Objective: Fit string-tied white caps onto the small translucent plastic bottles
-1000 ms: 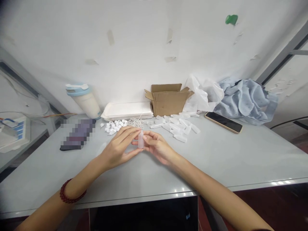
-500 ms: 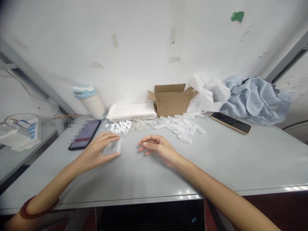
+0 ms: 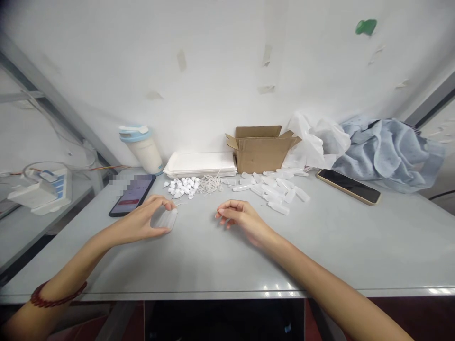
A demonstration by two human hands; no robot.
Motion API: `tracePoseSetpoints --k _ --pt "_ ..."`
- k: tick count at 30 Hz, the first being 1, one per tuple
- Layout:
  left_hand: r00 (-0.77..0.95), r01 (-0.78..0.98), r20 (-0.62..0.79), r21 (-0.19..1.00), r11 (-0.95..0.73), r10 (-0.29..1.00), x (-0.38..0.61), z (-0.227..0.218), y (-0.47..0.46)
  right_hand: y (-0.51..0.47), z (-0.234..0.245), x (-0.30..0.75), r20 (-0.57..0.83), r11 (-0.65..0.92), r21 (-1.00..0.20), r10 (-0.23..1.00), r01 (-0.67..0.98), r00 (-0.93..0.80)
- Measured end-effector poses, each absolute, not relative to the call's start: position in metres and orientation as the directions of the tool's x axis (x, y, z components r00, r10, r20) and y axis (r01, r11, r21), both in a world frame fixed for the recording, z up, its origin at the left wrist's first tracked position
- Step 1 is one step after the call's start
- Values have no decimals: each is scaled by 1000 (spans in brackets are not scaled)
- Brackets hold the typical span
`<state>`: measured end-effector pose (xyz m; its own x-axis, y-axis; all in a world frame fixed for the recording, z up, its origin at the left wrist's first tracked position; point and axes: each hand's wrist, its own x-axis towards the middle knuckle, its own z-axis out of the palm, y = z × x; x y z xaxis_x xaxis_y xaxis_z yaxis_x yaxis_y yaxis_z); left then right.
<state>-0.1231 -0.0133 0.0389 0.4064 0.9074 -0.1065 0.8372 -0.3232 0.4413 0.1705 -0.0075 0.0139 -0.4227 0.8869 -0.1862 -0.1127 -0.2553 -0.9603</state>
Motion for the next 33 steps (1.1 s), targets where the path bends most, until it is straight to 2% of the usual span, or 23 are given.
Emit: tracePoseSetpoints --k 15,24,33 --pt "457 806 31 407 -429 889 -124 31 -13 -6 15 172 -189 -250 -963 888 -96 -419" --pt "478 798 -11 422 -430 878 -117 37 -10 -4 14 174 -190 -252 -963 891 -100 -412" --pt "565 731 110 393 -558 818 -85 43 18 -1 14 175 -183 -235 -968 902 -90 -391"
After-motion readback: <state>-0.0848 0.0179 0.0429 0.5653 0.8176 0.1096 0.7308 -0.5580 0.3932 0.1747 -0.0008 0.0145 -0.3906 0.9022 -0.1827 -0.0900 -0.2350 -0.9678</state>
